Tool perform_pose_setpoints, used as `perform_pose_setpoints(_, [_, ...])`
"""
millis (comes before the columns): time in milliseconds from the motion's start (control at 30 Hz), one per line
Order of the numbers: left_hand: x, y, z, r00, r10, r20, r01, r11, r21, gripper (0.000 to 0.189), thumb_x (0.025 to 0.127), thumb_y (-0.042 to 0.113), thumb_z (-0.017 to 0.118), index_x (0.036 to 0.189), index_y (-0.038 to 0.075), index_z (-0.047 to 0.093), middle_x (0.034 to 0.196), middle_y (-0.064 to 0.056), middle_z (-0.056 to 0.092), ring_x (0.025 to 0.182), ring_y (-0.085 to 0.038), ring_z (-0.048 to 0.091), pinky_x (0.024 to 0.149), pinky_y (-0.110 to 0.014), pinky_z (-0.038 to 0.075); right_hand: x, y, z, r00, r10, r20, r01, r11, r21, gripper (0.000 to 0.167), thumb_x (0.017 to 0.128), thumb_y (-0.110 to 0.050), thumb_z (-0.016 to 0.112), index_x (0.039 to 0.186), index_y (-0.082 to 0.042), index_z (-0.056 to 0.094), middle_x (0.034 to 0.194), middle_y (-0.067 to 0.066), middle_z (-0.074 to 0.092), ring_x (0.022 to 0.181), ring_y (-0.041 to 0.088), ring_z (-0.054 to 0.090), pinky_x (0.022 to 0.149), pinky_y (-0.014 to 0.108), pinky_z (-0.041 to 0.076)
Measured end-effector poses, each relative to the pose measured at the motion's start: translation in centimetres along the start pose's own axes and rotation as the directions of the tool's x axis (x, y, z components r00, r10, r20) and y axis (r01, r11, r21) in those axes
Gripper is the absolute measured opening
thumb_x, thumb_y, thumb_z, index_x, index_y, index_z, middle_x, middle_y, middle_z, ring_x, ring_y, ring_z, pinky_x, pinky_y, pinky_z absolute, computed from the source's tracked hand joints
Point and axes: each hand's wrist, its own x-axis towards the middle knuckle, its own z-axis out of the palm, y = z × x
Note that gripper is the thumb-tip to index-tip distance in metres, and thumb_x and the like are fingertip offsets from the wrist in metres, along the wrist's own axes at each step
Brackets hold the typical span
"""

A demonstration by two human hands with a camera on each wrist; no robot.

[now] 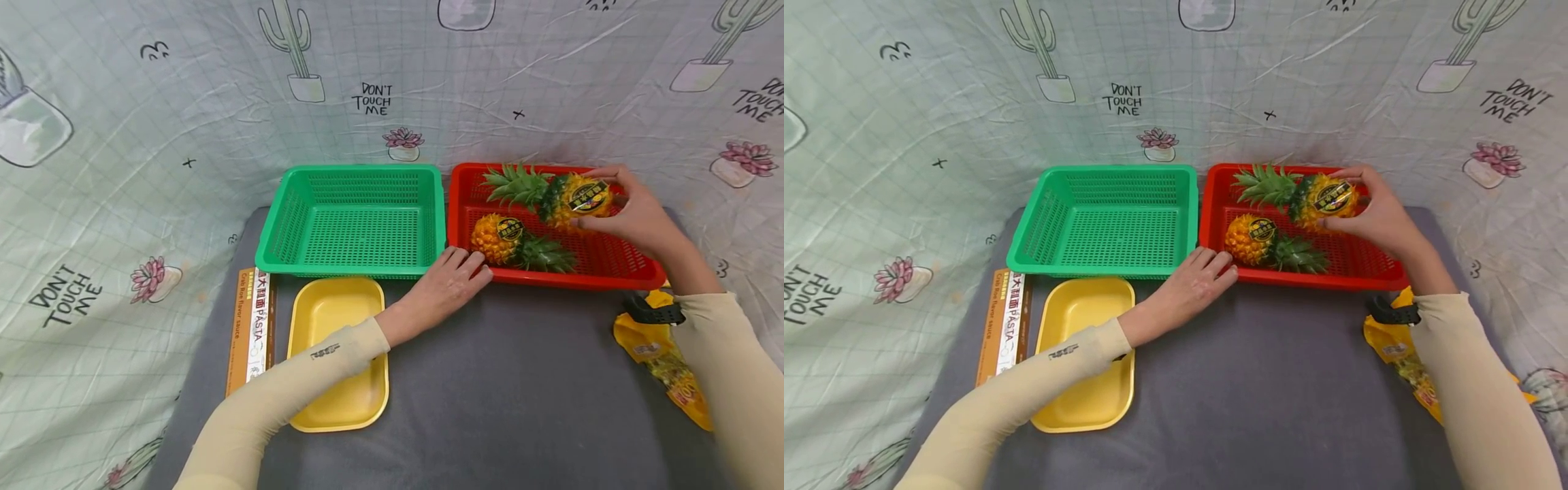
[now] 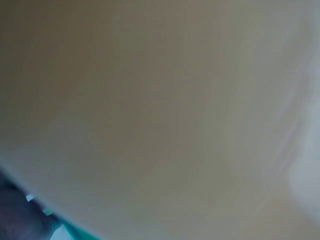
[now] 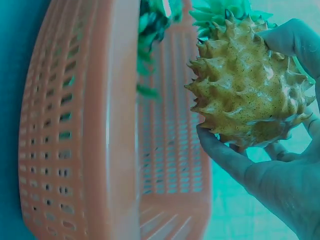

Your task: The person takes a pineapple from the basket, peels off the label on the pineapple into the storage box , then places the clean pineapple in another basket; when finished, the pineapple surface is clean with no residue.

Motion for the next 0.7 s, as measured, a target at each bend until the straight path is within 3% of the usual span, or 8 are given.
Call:
perform_pose_setpoints(67, [0.0, 0.0, 0.0, 1.0, 0.003, -0.006, -0.003, 1.0, 0.004, 0.014, 0.112, 0.009, 0.05, 0.123, 0.011, 0.059, 0.125, -0.009, 0.056, 0.105, -0.027, 0.053, 0.1, -0.041, 0.043, -0.7, -0.7, 0.0, 1.0, 0.0, 0.008, 0.0, 1.0, 0.01, 0.076, 0.093, -0.013, 0.084, 0.155, -0.025, 0.042, 0.152, 0.007, 0.034, 0.119, 0.025, 0.046, 0.077, 0.019, 0.049])
perform_pose_setpoints(100, [0.0, 0.0, 0.0, 1.0, 0.004, -0.007, -0.004, 1.0, 0.01, 0.014, 0.113, 0.009, 0.05, 0.123, 0.011, 0.059, 0.125, -0.009, 0.056, 0.105, -0.027, 0.053, 0.1, -0.041, 0.043, -1.1, -1.1, 0.0, 1.0, 0.001, 0.012, -0.001, 1.0, 0.018, 0.076, 0.093, -0.013, 0.083, 0.156, -0.026, 0.042, 0.156, 0.007, 0.032, 0.126, 0.028, 0.043, 0.085, 0.022, 0.048])
perform_pose_setpoints(267, [0.1, -0.2, 0.0, 1.0, 0.006, -0.01, -0.006, 1.0, 0.001, 0.013, 0.112, 0.008, 0.051, 0.122, 0.01, 0.059, 0.125, -0.009, 0.056, 0.105, -0.026, 0.053, 0.099, -0.039, 0.043, -3.2, -2.7, 0.2, 1.0, -0.028, 0.012, 0.027, 0.997, 0.078, 0.077, 0.092, -0.006, 0.082, 0.156, -0.028, 0.044, 0.166, 0.002, 0.027, 0.142, 0.035, 0.032, 0.09, 0.021, 0.044])
perform_pose_setpoints(333, [0.2, -0.2, -0.1, 1.0, 0.008, -0.009, -0.008, 1.0, -0.013, 0.012, 0.111, 0.006, 0.052, 0.121, 0.009, 0.059, 0.124, -0.009, 0.056, 0.105, -0.027, 0.053, 0.099, -0.039, 0.044, -4.2, -3.1, 0.4, 0.998, -0.07, 0.012, 0.068, 0.991, 0.115, 0.077, 0.091, 0.0, 0.081, 0.155, -0.023, 0.046, 0.163, 0.002, 0.03, 0.141, 0.03, 0.037, 0.084, 0.016, 0.047])
perform_pose_setpoints(500, [0.4, -0.4, -0.3, 1.0, 0.003, -0.007, -0.003, 0.999, -0.039, 0.012, 0.11, 0.007, 0.055, 0.12, 0.009, 0.06, 0.121, -0.009, 0.056, 0.104, -0.027, 0.054, 0.099, -0.039, 0.045, -5.8, -3.6, 0.8, 0.988, -0.152, 0.025, 0.147, 0.98, 0.132, 0.079, 0.086, 0.012, 0.081, 0.153, -0.015, 0.047, 0.155, 0.0, 0.038, 0.141, 0.015, 0.042, 0.082, 0.015, 0.049])
perform_pose_setpoints(600, [0.3, -0.6, -0.2, 1.0, -0.003, -0.01, 0.002, 0.999, -0.046, 0.012, 0.109, 0.008, 0.057, 0.12, 0.008, 0.061, 0.12, -0.009, 0.057, 0.104, -0.027, 0.053, 0.099, -0.039, 0.045, -6.7, -3.7, 1.0, 0.984, -0.174, 0.031, 0.168, 0.974, 0.153, 0.08, 0.084, 0.018, 0.079, 0.152, -0.012, 0.047, 0.152, 0.001, 0.042, 0.134, 0.015, 0.046, 0.08, 0.016, 0.051])
perform_pose_setpoints(700, [0.2, -0.6, -0.2, 1.0, -0.003, -0.016, 0.003, 0.999, -0.043, 0.012, 0.109, 0.007, 0.057, 0.119, 0.009, 0.062, 0.119, -0.009, 0.057, 0.103, -0.027, 0.054, 0.099, -0.039, 0.045, -7.9, -3.6, 1.1, 0.978, -0.205, 0.036, 0.188, 0.944, 0.273, 0.082, 0.081, 0.026, 0.074, 0.151, -0.007, 0.047, 0.15, 0.006, 0.044, 0.121, 0.018, 0.052, 0.075, 0.019, 0.055])
